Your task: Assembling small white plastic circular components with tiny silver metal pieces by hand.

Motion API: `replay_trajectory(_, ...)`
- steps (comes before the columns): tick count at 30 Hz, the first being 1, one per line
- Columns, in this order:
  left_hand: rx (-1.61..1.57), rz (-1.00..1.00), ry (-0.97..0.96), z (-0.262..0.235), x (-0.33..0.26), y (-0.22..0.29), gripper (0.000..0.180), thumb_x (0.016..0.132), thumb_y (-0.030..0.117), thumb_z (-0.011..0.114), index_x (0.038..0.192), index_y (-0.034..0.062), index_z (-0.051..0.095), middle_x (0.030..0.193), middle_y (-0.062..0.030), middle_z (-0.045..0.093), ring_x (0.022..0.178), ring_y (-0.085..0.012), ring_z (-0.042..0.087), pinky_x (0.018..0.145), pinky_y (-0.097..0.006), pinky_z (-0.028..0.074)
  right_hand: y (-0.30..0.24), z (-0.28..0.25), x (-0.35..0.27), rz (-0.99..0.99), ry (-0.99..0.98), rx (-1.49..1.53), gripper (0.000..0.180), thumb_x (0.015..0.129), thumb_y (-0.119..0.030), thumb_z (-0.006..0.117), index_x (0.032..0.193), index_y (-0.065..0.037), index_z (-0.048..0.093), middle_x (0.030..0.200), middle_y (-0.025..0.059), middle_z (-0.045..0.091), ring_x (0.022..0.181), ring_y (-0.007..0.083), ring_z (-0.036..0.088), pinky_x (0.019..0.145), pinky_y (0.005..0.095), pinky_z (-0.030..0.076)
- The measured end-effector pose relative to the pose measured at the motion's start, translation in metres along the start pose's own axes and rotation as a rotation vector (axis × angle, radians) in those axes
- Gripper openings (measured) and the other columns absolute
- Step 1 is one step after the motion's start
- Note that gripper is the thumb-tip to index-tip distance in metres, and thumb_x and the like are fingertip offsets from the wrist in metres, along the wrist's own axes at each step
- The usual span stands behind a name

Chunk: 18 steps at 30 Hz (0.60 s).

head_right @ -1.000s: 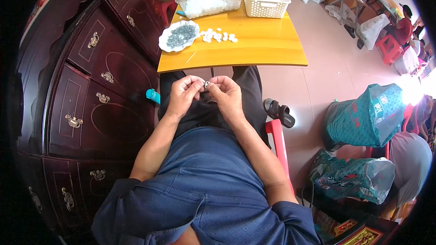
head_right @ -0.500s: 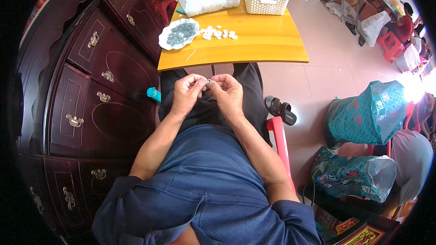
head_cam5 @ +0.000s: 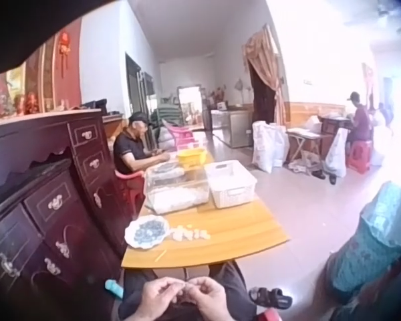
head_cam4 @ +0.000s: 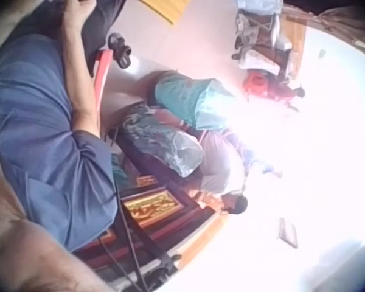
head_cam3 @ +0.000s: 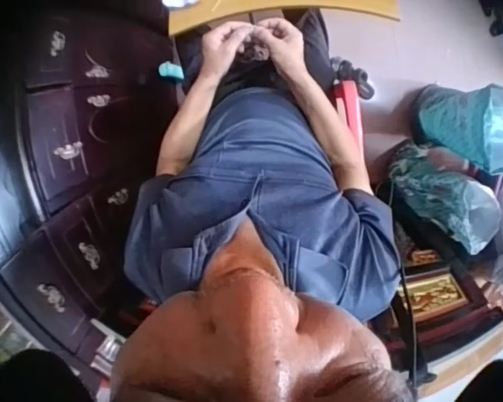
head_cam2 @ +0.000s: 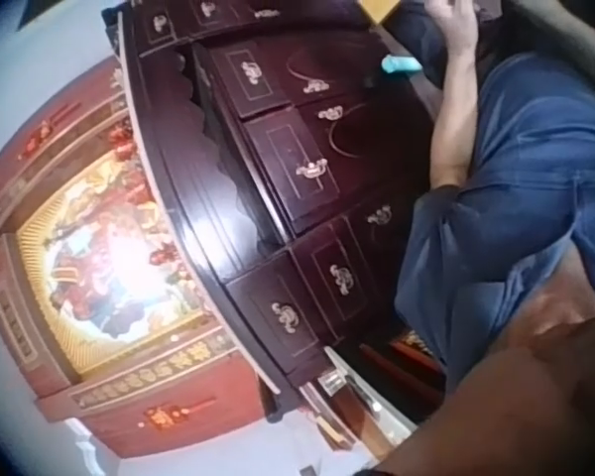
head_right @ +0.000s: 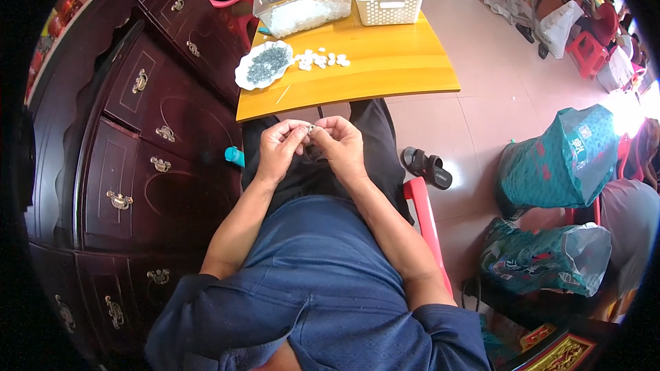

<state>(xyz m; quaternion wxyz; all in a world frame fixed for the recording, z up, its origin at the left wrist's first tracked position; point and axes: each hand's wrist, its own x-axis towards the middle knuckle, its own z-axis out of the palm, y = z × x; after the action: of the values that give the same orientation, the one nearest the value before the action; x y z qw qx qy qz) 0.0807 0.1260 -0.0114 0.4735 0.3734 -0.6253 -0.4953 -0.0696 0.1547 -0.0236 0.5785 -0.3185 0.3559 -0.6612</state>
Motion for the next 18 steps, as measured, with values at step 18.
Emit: replay_trajectory(18,0.116,0.012,-0.05,-0.005,0.013,0.004,0.011,0.096,0.011,0.064,0.094,0.0016,0.07,0.076,0.0004,0.064,0.061,-0.0043,0.053,0.056,-0.019,0.044,-0.001,-0.002,0.003,0.0,0.035,-0.066,0.008,0.089,-0.002,0.067,0.096,-0.001,0.064,0.078,0.0016,0.066,0.067,0.0071,0.059,0.063,0.021,0.047)
